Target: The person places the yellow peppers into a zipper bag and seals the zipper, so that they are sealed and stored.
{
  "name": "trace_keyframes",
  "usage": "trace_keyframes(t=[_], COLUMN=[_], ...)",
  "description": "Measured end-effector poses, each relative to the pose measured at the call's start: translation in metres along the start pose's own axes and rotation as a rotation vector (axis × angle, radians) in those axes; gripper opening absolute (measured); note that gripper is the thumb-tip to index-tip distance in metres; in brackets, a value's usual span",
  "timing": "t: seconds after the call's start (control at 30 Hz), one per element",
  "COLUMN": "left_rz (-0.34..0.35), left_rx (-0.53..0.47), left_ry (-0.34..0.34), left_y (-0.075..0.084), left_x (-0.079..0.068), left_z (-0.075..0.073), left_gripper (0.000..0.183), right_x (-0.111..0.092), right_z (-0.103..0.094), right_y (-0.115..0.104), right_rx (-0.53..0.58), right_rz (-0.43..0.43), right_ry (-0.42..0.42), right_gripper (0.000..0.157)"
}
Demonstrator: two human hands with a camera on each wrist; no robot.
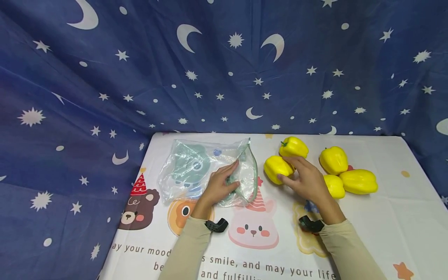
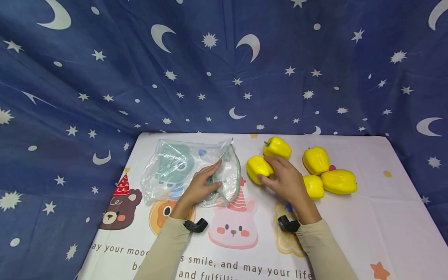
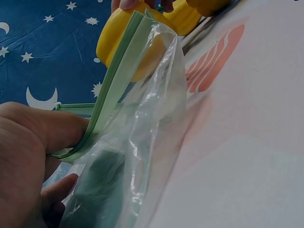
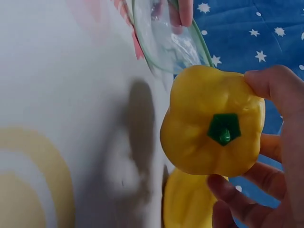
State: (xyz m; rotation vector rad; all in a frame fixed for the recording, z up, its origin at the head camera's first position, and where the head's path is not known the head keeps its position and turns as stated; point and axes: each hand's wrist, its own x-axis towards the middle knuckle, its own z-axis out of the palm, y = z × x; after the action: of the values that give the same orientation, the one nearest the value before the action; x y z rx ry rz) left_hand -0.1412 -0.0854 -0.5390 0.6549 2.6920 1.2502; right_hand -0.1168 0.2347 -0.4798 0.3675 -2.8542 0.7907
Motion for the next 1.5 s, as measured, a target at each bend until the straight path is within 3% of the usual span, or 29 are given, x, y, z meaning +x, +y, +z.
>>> trace_keyframes(t=[0.5,1.03,1.5], left_rz=[-0.002,0.003,0.039], left_rx=[-0.022,-0.001,-0.015], left_ry=[-0.004,-0.025,-0.044], left_y=[0.003,0.001,0.012], left_x=[-0.002,-0.002,-0.001], left_z=[-0.002,-0.002,-0.008], left_gripper=[0.075,0.077,0.077], right_x=[0.013,0.022,0.027], right_z=[0.026,0.045,0.053], right_y=[-0.014,-0.019,-0.026], right_rx=[0.224,0.307,0.48], right_rz=[-0.025,-0.034,0.145], right_ry=[-0.008,-0.017,-0.044], right_gripper=[0.062,0.058,0.066])
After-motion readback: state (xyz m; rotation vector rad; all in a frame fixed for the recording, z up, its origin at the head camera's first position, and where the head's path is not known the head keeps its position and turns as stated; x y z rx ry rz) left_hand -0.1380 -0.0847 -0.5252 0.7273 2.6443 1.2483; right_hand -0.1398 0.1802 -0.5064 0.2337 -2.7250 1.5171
